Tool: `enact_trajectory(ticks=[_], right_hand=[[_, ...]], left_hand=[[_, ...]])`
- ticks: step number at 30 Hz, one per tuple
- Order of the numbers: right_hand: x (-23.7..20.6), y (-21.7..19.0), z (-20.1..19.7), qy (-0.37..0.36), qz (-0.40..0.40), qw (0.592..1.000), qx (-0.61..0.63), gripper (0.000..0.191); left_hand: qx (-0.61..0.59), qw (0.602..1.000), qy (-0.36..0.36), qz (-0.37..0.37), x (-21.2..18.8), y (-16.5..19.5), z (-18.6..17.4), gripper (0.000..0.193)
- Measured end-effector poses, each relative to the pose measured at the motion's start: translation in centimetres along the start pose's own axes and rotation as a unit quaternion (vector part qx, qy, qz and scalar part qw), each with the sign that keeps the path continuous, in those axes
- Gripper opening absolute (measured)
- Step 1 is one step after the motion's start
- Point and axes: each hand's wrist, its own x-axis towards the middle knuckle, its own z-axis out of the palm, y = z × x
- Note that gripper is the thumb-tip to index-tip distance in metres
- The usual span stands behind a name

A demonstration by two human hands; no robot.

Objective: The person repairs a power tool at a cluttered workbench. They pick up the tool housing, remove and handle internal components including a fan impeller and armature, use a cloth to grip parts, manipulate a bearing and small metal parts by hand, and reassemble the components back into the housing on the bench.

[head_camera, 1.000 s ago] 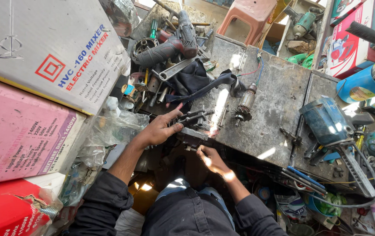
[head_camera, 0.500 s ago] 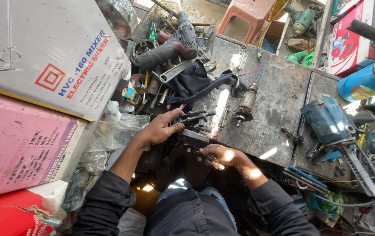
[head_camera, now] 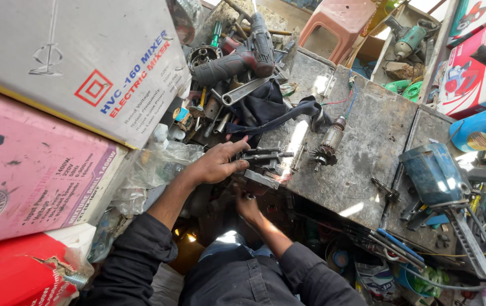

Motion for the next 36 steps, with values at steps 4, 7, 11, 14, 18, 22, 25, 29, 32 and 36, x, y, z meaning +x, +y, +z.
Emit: enact_trajectory(ticks=[4,7,11,14,18,22,25,29,32,36], right_hand=[[-0.6,-0.6,-6.0,-0.132,0.031,0.982,-0.13,0.035],[0.4,-1.5,-10.4,-0.329,0.207,0.916,-0.097,0.041],[0.6,-2.0,-10.7,-0.466,0.382,0.776,0.186,0.059],[-0.4,-2.1,-6.6,-0.431,0.445,0.703,0.35,0.068],[0.1,-1.7,2.0,-0.296,0.159,0.798,0.499,0.069],[0.7,-0.8,2.4,-0.06,0.164,0.971,0.16,0.047],[0.2,0.6,-1.5,-0.073,0.009,0.992,-0.099,0.038],[-0.2,0.6,-7.8,-0.228,0.055,0.954,-0.186,0.046],[0.4,0.0,-11.5,-0.42,0.229,0.877,-0.051,0.055],[0.0,-1.0,-9.2,-0.45,0.423,0.718,0.321,0.069]], left_hand=[[0.017,0.999,-0.021,-0.024,-0.5,0.3,0.2,0.049],[0.039,0.999,-0.021,-0.004,-0.8,0.6,0.5,0.046],[0.039,0.999,-0.028,-0.009,-0.8,0.6,0.6,0.046],[0.011,0.999,-0.028,-0.019,-0.8,0.3,0.6,0.047],[-0.009,1.0,-0.021,0.003,-0.5,0.1,0.6,0.046],[0.031,0.999,-0.037,0.0,-0.4,0.4,0.3,0.046],[0.066,0.997,-0.033,0.024,-0.4,0.9,-0.1,0.042],[0.089,0.994,-0.051,0.026,-0.4,1.4,-0.3,0.042],[0.103,0.993,-0.037,0.055,-0.3,1.6,-0.4,0.04],[0.162,0.984,-0.046,0.057,-0.3,1.9,-0.3,0.036]])
